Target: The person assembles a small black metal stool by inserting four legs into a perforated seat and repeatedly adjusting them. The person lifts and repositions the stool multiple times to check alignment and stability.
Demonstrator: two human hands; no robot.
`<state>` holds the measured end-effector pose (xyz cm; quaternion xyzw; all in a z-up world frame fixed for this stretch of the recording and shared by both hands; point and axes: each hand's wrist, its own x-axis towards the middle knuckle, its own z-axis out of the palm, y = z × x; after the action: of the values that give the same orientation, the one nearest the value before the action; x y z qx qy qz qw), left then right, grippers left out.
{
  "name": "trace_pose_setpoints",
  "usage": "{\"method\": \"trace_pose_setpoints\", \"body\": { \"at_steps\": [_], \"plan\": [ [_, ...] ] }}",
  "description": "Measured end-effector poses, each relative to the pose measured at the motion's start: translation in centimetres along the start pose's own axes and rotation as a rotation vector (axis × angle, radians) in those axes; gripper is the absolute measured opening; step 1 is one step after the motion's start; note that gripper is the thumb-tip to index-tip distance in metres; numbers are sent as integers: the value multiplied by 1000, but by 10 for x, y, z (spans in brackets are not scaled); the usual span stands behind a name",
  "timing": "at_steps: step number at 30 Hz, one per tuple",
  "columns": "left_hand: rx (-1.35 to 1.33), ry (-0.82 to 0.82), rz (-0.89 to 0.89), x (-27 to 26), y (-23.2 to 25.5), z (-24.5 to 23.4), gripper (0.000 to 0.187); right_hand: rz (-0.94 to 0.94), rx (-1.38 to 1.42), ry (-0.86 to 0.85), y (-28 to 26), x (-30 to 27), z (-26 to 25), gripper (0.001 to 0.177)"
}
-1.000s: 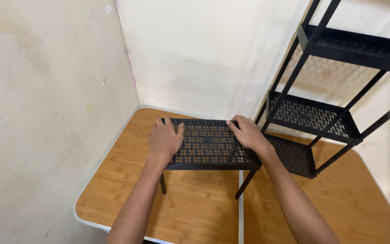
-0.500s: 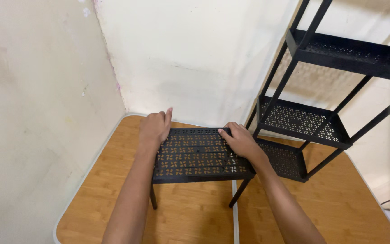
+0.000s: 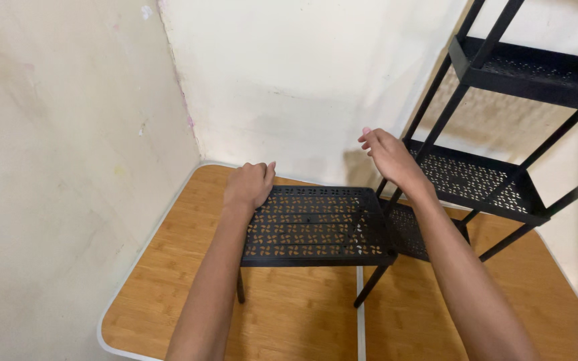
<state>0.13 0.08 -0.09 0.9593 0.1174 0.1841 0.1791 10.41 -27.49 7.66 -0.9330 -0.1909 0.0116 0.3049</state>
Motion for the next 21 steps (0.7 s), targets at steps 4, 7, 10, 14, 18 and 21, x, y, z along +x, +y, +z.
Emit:
{"method": "trace_pose_setpoints", "body": {
  "at_steps": [4,7,10,14,18,21],
  "plan": [
    [-3,33,8,2,-4,4,53,181,-124,-164,-1,5,46,72],
    [-33,74,-28,8,-6,6,50,248,-144,-205,12,17,60,72],
    [-45,74,-75,2,-12,10,46,220,-65,-136,23,14,69,70],
    [-26,101,-36,6,-11,9,45,64,-72,24,16,4,61,67],
    [-12,108,-44,7,-10,8,42,-221,-209,166,0,-29,45,57],
    [-19,110,-40,10,-10,11,41,-278,-170,226,-2,-62,21,55]
  ]
}}
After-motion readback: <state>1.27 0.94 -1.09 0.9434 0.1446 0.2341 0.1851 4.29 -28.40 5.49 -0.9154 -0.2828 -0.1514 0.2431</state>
